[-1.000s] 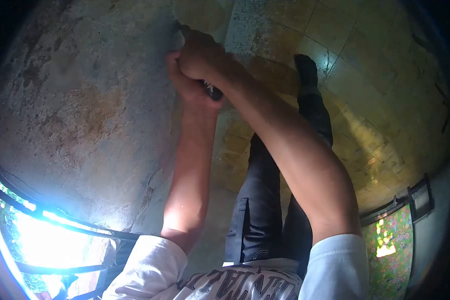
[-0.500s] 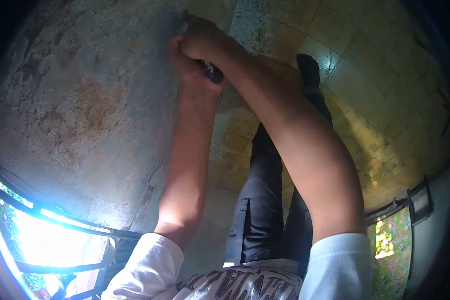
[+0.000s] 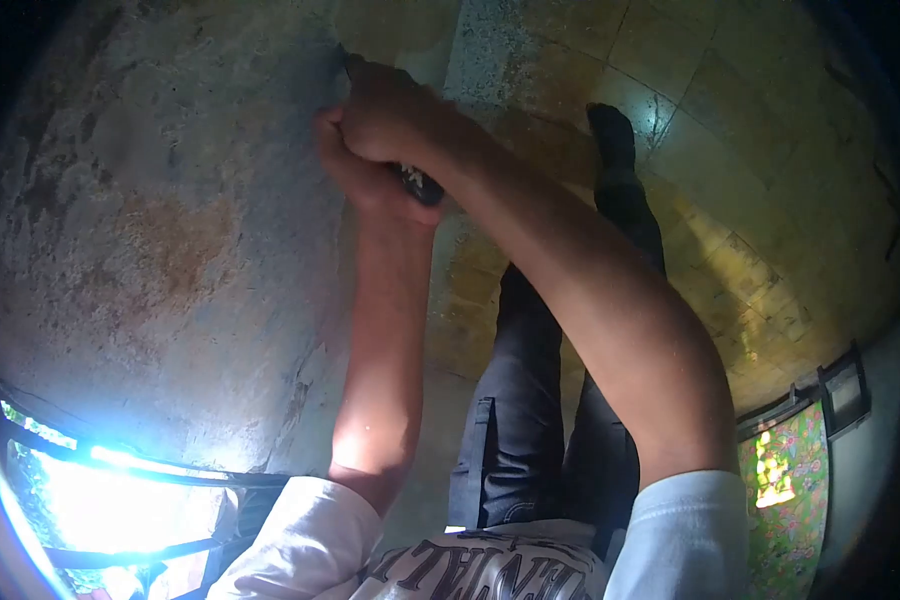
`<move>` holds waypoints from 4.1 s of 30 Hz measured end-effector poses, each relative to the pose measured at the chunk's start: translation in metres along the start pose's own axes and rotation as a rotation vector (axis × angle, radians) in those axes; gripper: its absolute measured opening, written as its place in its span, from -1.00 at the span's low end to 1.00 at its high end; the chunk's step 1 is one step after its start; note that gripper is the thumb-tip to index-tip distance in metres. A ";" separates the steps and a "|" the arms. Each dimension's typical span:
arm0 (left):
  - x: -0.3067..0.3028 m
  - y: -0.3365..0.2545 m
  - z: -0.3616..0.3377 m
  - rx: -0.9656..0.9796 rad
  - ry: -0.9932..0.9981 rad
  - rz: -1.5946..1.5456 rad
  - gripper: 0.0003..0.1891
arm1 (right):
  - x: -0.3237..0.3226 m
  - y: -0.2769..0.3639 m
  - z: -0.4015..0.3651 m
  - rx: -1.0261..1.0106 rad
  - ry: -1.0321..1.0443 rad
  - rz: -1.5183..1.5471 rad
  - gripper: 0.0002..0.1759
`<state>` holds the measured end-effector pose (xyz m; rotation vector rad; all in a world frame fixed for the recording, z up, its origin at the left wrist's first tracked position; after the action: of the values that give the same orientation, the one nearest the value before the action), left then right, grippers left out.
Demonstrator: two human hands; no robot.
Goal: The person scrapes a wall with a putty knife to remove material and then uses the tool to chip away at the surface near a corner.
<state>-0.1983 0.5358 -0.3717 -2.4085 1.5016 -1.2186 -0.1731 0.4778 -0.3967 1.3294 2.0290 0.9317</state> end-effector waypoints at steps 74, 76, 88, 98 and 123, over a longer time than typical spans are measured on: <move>-0.003 -0.005 0.027 -0.014 0.002 0.045 -0.58 | -0.017 -0.010 0.025 -0.023 0.130 0.005 -0.50; -0.022 -0.001 0.039 0.004 0.027 0.083 -0.59 | -0.004 -0.031 0.047 -0.069 0.105 0.065 -0.49; -0.038 -0.011 -0.031 0.001 -0.036 0.197 -0.61 | 0.048 -0.010 -0.009 -0.147 -0.067 0.290 -0.30; -0.047 -0.014 -0.023 -0.048 -0.046 0.129 -0.60 | 0.052 -0.007 -0.003 -0.089 -0.060 0.322 -0.25; -0.023 -0.017 -0.021 0.028 -0.056 0.123 -0.60 | 0.039 -0.002 0.003 -0.083 -0.045 0.198 -0.31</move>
<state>-0.2047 0.5695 -0.3634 -2.2755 1.5792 -1.1301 -0.1862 0.5148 -0.4026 1.5124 1.8290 1.0504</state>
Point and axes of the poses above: each hand's wrist, its own z-axis towards the middle knuckle, its own x-axis out of the palm, y = z × x, the point moved 1 cm from there along z, towards the middle knuckle, and after that the axes turned 14 degrees about y, right-handed, at the moved point
